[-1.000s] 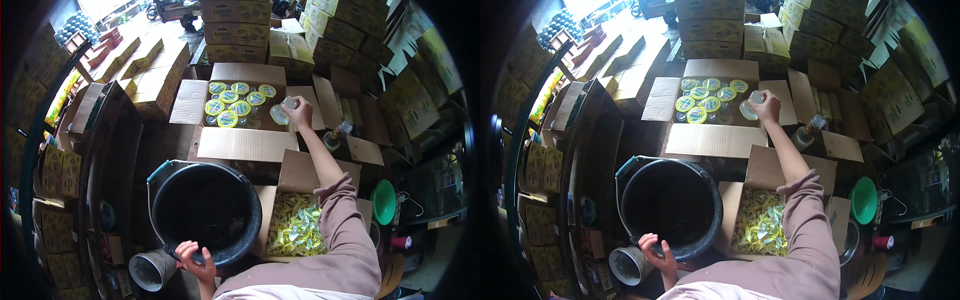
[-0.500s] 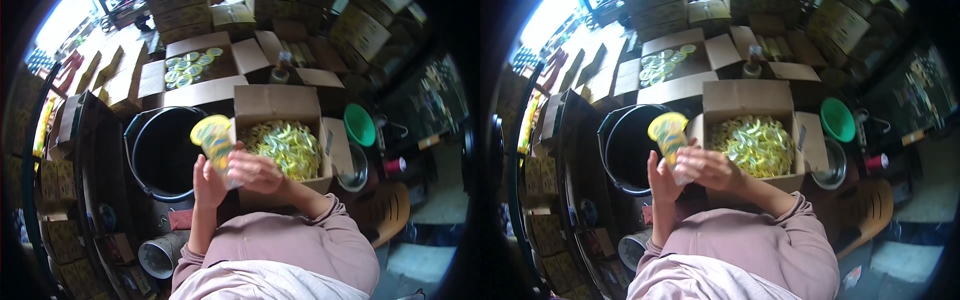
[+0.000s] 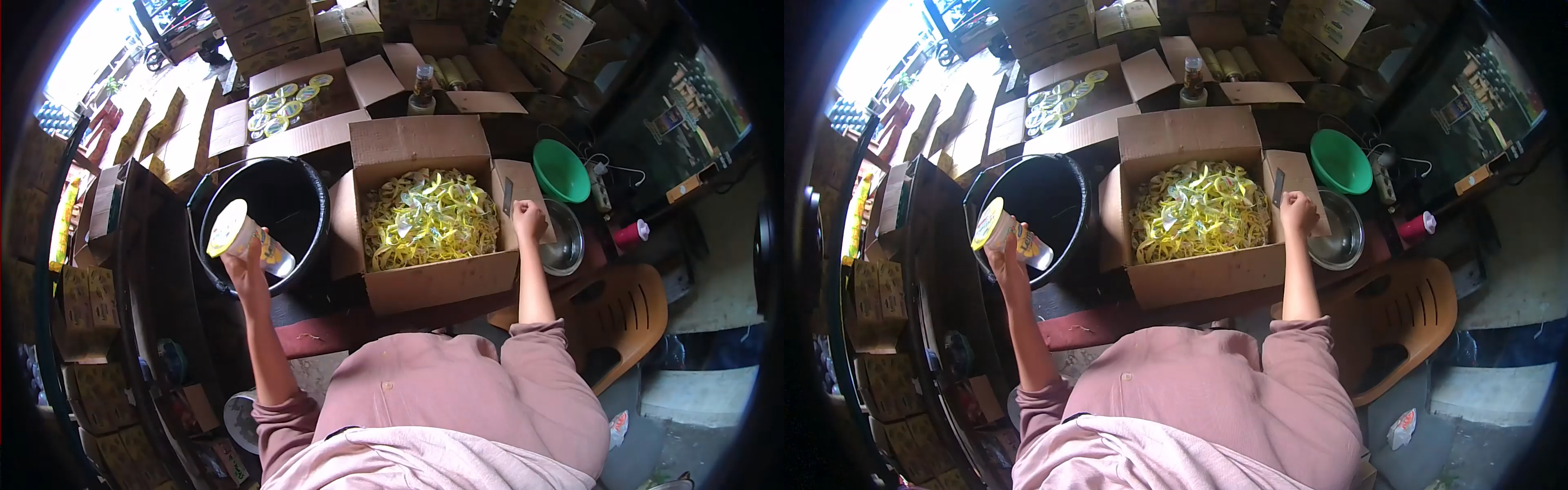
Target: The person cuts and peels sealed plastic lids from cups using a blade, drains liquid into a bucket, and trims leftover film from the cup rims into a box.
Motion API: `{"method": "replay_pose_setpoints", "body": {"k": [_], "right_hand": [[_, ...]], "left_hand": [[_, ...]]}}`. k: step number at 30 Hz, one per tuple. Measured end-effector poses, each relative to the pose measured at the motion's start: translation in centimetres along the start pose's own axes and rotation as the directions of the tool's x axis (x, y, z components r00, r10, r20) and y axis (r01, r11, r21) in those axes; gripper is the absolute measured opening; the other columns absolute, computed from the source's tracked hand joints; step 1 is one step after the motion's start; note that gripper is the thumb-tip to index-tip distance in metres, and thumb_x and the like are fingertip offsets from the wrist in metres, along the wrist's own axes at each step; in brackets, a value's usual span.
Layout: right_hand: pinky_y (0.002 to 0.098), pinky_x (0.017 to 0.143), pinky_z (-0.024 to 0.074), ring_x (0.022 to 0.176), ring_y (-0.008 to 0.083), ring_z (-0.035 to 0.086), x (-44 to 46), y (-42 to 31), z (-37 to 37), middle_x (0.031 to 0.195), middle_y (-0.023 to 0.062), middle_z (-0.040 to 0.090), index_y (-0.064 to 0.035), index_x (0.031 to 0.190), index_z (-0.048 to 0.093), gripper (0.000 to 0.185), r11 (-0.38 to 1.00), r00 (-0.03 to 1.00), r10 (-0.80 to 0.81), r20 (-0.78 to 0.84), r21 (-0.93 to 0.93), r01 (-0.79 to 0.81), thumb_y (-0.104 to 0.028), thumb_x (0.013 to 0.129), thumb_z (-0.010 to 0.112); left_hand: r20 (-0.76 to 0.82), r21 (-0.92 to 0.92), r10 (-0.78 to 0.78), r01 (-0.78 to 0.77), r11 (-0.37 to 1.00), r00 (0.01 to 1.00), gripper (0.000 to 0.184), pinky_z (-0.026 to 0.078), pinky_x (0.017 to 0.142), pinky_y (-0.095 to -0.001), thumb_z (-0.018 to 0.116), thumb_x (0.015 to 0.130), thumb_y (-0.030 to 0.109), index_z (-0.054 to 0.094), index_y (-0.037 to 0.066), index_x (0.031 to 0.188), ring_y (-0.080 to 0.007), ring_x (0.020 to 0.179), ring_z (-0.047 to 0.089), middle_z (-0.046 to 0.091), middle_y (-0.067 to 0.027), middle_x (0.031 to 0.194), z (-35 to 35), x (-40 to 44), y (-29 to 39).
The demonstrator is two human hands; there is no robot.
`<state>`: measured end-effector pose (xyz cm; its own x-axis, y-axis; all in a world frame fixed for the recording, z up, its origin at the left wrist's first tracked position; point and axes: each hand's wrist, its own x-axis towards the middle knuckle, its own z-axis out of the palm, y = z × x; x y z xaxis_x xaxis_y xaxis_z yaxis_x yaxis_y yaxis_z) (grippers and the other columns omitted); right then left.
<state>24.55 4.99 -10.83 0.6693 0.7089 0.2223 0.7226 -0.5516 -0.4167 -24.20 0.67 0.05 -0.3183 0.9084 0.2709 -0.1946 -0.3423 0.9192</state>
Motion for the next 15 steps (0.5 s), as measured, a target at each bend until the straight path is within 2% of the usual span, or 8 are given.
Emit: {"method": "replay_pose_setpoints", "body": {"k": [2,5,8,11,13,14,15], "right_hand": [[0.0421,0.069,0.0434,0.080,0.0243,0.061,0.7,-0.9,-0.1,0.078,0.0016,0.065,-0.0165,0.078,0.065,0.024,0.999,0.999,0.018,0.028,-0.047,-0.017,-0.039,0.075,0.058],[0.0429,0.074,0.0423,0.087,0.0244,0.060,1.9,-2.0,0.5,0.085,0.0030,0.065,-0.0181,0.080,0.065,0.024,0.989,0.992,0.083,0.099,-0.131,-0.070,-0.040,0.074,0.059],[0.0438,0.079,0.0404,0.093,0.0258,0.057,2.8,-2.5,0.9,0.093,0.0054,0.064,-0.0194,0.083,0.065,0.022,0.971,0.967,0.184,0.177,-0.187,-0.151,-0.038,0.071,0.062],[0.0441,0.082,0.0403,0.095,0.0257,0.057,3.3,-2.4,1.6,0.096,0.0060,0.063,-0.0202,0.085,0.066,0.021,0.963,0.964,0.183,0.190,-0.234,-0.137,-0.034,0.069,0.064],[0.0440,0.085,0.0397,0.097,0.0263,0.057,3.6,-2.4,2.0,0.098,0.0068,0.063,-0.0216,0.086,0.066,0.021,0.956,0.954,0.230,0.190,-0.225,-0.186,-0.031,0.067,0.065],[0.0437,0.088,0.0391,0.098,0.0267,0.056,3.7,-2.4,2.1,0.099,0.0072,0.062,-0.0228,0.087,0.066,0.021,0.956,0.950,0.243,0.196,-0.216,-0.200,-0.031,0.067,0.065],[0.0440,0.083,0.0411,0.093,0.0260,0.058,4.0,-1.9,2.8,0.094,0.0047,0.064,-0.0221,0.081,0.067,0.019,0.954,0.959,0.241,0.147,-0.215,-0.207,-0.033,0.065,0.069]], "left_hand": [[-0.009,0.257,0.068,-0.063,0.964,0.998,0.047,0.042,0.084,-0.0303,0.059,0.083,0.015,0.032,-0.002,0.119,-0.0181,0.096,0.053,0.050,-0.0141,0.109,-2.7,1.7,-1.2],[-0.036,0.564,0.220,-0.162,0.810,0.975,0.051,0.038,0.087,-0.0297,0.062,0.081,0.016,0.035,-0.003,0.119,-0.0187,0.099,0.051,0.050,-0.0137,0.109,-5.9,3.4,-3.9],[-0.062,0.512,0.187,-0.129,0.849,0.980,0.055,0.037,0.087,-0.0299,0.065,0.078,0.020,0.036,-0.004,0.119,-0.0192,0.100,0.048,0.049,-0.0133,0.109,-5.9,3.3,-4.8],[-0.122,0.448,0.157,-0.086,0.890,0.980,0.056,0.037,0.086,-0.0301,0.066,0.077,0.019,0.036,-0.003,0.119,-0.0189,0.100,0.048,0.049,-0.0128,0.109,-5.7,3.2,-5.2],[-0.165,0.449,0.114,-0.029,0.893,0.980,0.055,0.037,0.087,-0.0301,0.066,0.076,0.018,0.037,-0.003,0.118,-0.0188,0.100,0.049,0.049,-0.0127,0.109,-5.9,3.1,-5.0],[-0.131,0.465,0.140,-0.063,0.883,0.981,0.054,0.037,0.087,-0.0299,0.066,0.076,0.016,0.037,-0.003,0.118,-0.0185,0.100,0.048,0.049,-0.0127,0.109,-6.1,3.1,-5.2],[-0.098,0.451,0.166,-0.105,0.886,0.981,0.054,0.038,0.086,-0.0299,0.067,0.075,0.017,0.038,-0.003,0.115,-0.0182,0.098,0.049,0.050,-0.0123,0.107,-5.5,2.9,-4.3]]}}
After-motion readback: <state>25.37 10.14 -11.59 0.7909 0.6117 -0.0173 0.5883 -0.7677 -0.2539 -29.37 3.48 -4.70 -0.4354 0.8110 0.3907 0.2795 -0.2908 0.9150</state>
